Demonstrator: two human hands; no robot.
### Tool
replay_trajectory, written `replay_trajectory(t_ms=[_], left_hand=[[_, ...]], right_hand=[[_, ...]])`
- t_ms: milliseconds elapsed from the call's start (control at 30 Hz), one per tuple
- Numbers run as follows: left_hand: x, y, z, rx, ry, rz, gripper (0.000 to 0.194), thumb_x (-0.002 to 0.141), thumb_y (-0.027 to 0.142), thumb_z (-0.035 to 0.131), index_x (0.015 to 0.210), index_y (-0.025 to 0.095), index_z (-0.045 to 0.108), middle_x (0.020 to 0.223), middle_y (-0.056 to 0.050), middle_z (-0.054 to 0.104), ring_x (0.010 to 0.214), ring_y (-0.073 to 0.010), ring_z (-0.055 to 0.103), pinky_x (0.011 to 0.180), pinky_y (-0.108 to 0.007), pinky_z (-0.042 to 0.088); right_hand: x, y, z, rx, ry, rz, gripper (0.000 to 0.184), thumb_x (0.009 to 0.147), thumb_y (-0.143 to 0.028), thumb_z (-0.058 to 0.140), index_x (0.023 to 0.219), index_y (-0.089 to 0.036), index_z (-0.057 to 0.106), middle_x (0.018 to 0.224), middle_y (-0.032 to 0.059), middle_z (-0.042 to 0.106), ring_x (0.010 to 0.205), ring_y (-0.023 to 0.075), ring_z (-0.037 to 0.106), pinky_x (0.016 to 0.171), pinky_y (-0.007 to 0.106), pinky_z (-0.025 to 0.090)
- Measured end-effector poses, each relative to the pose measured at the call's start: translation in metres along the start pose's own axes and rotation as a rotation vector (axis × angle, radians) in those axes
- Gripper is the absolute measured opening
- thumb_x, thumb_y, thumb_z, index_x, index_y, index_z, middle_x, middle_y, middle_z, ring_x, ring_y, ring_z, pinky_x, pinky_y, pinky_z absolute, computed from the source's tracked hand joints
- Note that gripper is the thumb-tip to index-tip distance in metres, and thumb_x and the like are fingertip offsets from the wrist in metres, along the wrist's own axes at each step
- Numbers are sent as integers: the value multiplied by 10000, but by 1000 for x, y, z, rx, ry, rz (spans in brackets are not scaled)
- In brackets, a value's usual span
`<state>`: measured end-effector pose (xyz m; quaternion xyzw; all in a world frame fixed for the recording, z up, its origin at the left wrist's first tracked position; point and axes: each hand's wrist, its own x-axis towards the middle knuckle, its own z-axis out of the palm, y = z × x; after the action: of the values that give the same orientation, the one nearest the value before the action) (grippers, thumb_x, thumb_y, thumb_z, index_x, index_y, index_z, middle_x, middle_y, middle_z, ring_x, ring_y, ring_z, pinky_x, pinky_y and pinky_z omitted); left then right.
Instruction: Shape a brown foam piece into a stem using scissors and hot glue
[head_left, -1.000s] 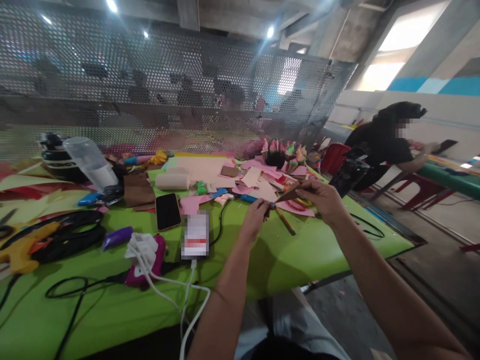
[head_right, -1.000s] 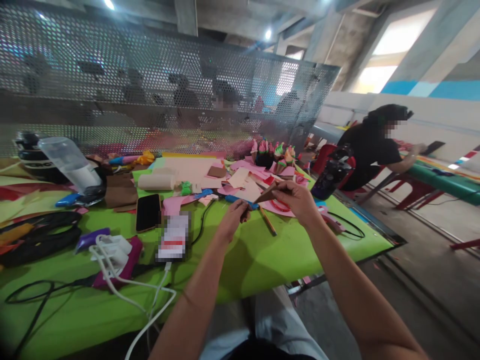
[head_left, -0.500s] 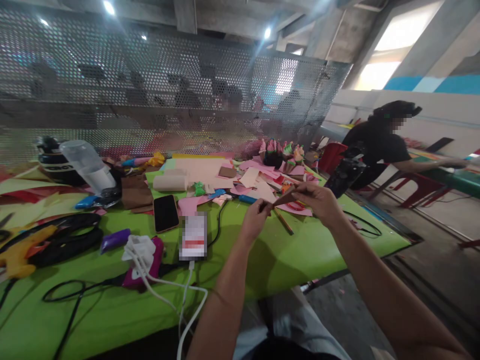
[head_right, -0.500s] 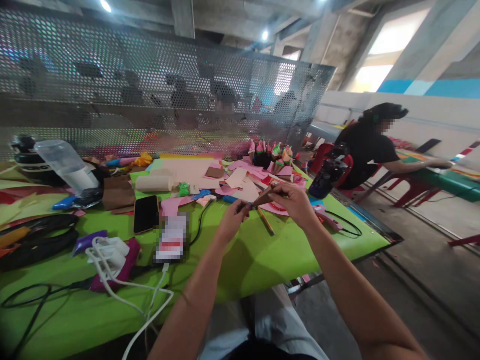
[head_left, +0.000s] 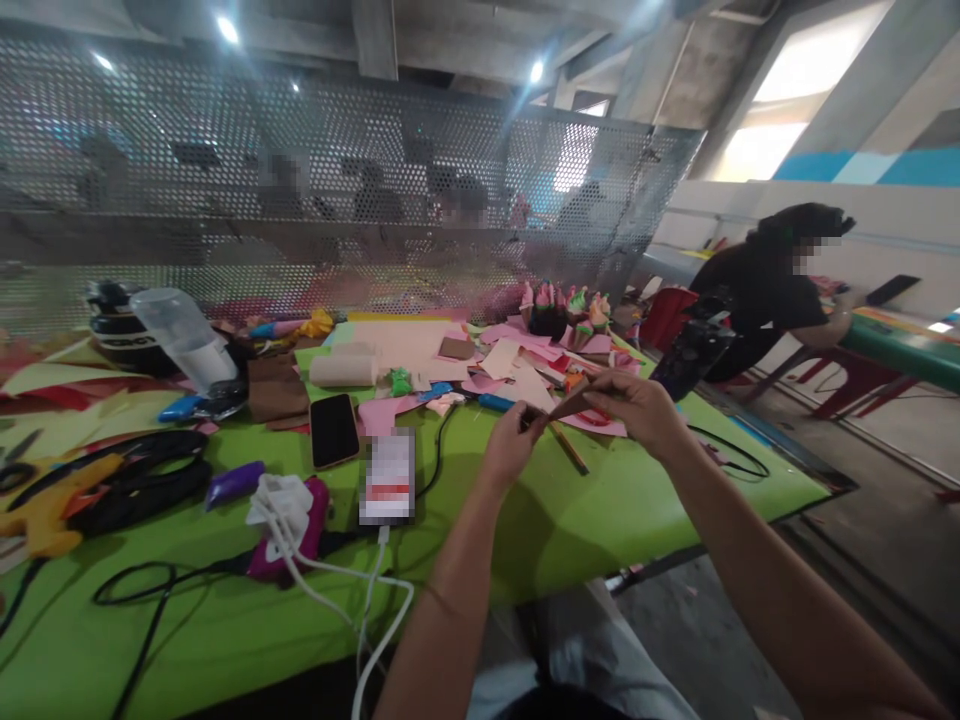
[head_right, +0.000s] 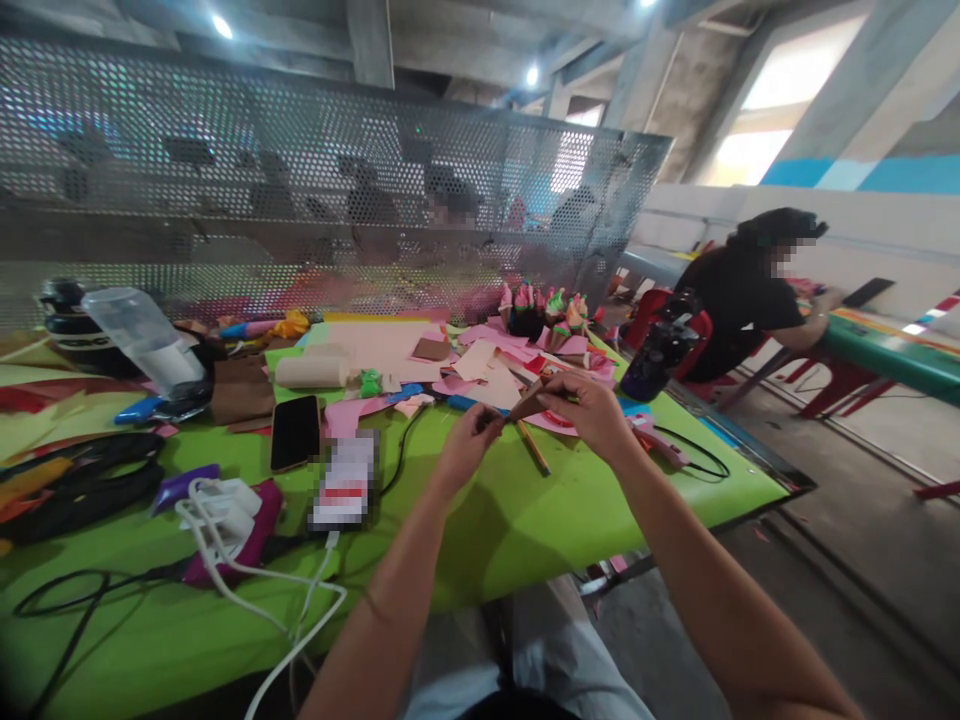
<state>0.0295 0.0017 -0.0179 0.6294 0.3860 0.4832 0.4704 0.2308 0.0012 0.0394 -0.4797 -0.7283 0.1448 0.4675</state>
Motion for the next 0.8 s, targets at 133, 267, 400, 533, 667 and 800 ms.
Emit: replay_trajectory(t_ms=[133, 267, 400, 533, 667, 800], left_hand=[[0, 0, 0, -9, 7, -12, 149, 854, 245, 592, 741, 178, 520, 656, 45, 514, 627, -107, 435, 601, -233, 340], [0, 1, 0, 17, 14, -3, 102, 839, 207, 588, 755, 179, 537, 681, 37, 538, 643, -113, 459, 620, -238, 353], [-2, 1, 0, 80, 12, 32, 48, 853, 199, 573, 808, 184, 582, 719, 17, 590, 665, -125, 504, 647, -242, 386], [-2, 0, 1, 141, 17, 69, 45, 865, 206, 571, 851, 189, 610, 753, 2, 626, 690, -135, 538, 643, -239, 398], [-3, -1, 0, 200, 31, 78, 60, 876, 214, 569, 871, 191, 623, 783, -6, 648, 699, -141, 556, 642, -241, 401], [-5, 3, 0, 271, 43, 91, 87, 889, 207, 556, 904, 197, 641, 832, -23, 675, 735, -156, 582, 674, -253, 424]], right_hand=[[-1, -3, 1, 5, 2, 2, 186, 765, -416, 704, 735, -233, 694, 834, 36, 712, 845, 246, 643, 826, 398, 480], [-1, -3, 2, 1, 31, 1, 193, 759, -417, 705, 719, -229, 687, 819, 31, 711, 825, 239, 639, 814, 392, 483], [1, -2, 3, 26, 47, -8, 164, 760, -393, 697, 715, -236, 683, 823, 30, 714, 807, 234, 643, 794, 387, 489], [2, -4, 2, 30, 56, -21, 141, 762, -371, 684, 712, -240, 686, 822, 33, 720, 819, 244, 656, 800, 398, 496], [2, -5, 3, 15, 80, -30, 133, 766, -355, 668, 704, -239, 683, 867, 43, 737, 864, 257, 669, 839, 416, 500], [3, -6, 5, 5, 97, -28, 134, 773, -352, 659, 707, -237, 684, 878, 47, 742, 884, 263, 672, 858, 422, 501]])
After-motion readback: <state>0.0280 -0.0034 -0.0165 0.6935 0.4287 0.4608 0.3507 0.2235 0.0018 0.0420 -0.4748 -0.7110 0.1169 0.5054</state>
